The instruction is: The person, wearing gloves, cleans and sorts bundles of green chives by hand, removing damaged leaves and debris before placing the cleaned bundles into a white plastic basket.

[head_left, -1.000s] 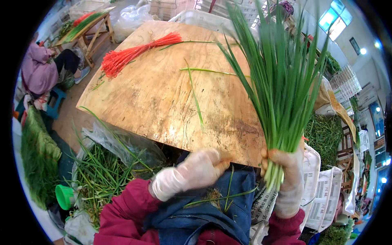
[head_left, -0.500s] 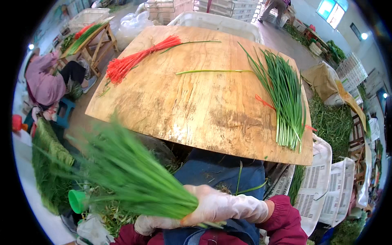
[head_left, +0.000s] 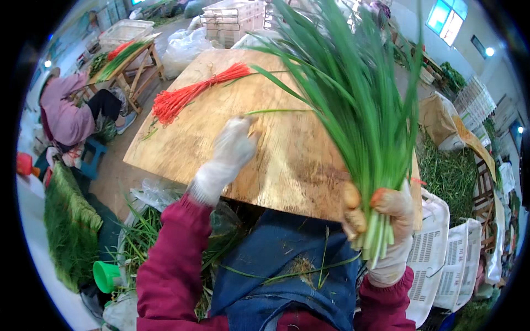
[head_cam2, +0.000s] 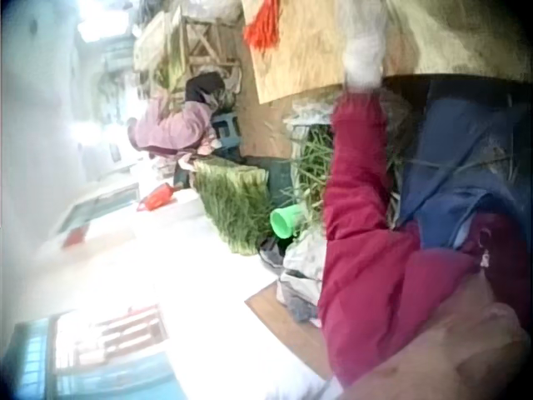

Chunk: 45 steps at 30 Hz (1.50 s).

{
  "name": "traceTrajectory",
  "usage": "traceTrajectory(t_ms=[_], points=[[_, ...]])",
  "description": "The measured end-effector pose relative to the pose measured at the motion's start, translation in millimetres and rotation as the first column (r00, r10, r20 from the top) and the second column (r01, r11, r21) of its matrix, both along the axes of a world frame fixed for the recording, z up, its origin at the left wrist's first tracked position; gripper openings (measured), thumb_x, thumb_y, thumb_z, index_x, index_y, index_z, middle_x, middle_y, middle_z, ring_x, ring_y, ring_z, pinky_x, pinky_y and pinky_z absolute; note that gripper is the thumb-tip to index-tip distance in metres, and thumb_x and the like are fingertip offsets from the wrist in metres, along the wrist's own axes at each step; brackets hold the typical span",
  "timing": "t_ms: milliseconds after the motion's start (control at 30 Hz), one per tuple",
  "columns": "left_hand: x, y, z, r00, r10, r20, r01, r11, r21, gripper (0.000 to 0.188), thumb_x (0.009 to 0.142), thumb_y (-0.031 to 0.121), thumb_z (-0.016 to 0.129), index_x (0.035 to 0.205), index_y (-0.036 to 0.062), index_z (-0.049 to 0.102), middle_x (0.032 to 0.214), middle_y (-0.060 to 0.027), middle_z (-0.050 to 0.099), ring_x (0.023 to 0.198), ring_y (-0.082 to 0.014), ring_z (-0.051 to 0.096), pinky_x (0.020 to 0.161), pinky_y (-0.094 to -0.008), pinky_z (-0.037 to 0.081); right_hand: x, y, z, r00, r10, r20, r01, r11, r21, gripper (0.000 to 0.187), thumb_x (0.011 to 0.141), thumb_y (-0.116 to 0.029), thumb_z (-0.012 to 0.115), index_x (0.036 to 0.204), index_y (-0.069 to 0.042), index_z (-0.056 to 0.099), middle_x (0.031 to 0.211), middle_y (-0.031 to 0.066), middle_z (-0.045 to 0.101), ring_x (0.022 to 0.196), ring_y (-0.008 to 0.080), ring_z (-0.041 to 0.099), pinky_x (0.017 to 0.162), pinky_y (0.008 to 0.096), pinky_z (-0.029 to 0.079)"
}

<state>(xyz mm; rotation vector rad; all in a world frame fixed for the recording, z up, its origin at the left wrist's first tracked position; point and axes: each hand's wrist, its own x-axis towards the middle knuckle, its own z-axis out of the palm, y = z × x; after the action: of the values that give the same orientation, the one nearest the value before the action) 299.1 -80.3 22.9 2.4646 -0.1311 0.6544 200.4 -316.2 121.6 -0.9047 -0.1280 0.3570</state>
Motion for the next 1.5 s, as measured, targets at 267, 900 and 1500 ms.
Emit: traceTrajectory(t_ms=[267,900,1500], points=[[87,11,-47,0.975,0.220,-0.030,-0.192,0.904,0.381,0.016,0.069,0.016,0.056,0.079,0.0035,0.057,0.081,-0.0148,0.056,0.075,-0.0300,0.054,0.064,-0.0386,0.044,11,-33,5,0.994,-0.098,0.055,0.085,0.974,0.210,0.042,0.069,-0.004,0.053,0.104,0.014,0.037,0.074,0.0225,0.055,0.047,0.0231,0.056,0.038,0.0305,0.048],[-206,16,6,0.768,-0.209,-0.606,-0.386,0.604,-0.697,0.045,0.074,0.012,0.061,0.112,-0.0073,0.046,0.102,-0.0154,0.057,0.094,-0.0185,0.053,0.083,-0.0271,0.041,-36,69,-101,0.940,0.036,-0.339,-0.092,0.984,-0.151,0.018,0.070,-0.006,0.063,0.081,0.006,0.056,0.062,0.0122,0.057,0.047,0.0192,0.056,0.043,0.0286,0.048],[-156,-50,-33,0.682,-0.594,-0.426,-0.336,0.262,-0.905,0.047,0.065,0.005,0.071,0.106,-0.0014,0.050,0.096,-0.0074,0.058,0.084,-0.0148,0.056,0.077,-0.0280,0.045,-106,24,-175,0.876,0.013,-0.483,-0.139,0.964,-0.226,0.034,0.077,-0.016,0.059,0.103,0.004,0.051,0.093,0.0105,0.058,0.082,0.0156,0.054,0.073,0.0290,0.044]])
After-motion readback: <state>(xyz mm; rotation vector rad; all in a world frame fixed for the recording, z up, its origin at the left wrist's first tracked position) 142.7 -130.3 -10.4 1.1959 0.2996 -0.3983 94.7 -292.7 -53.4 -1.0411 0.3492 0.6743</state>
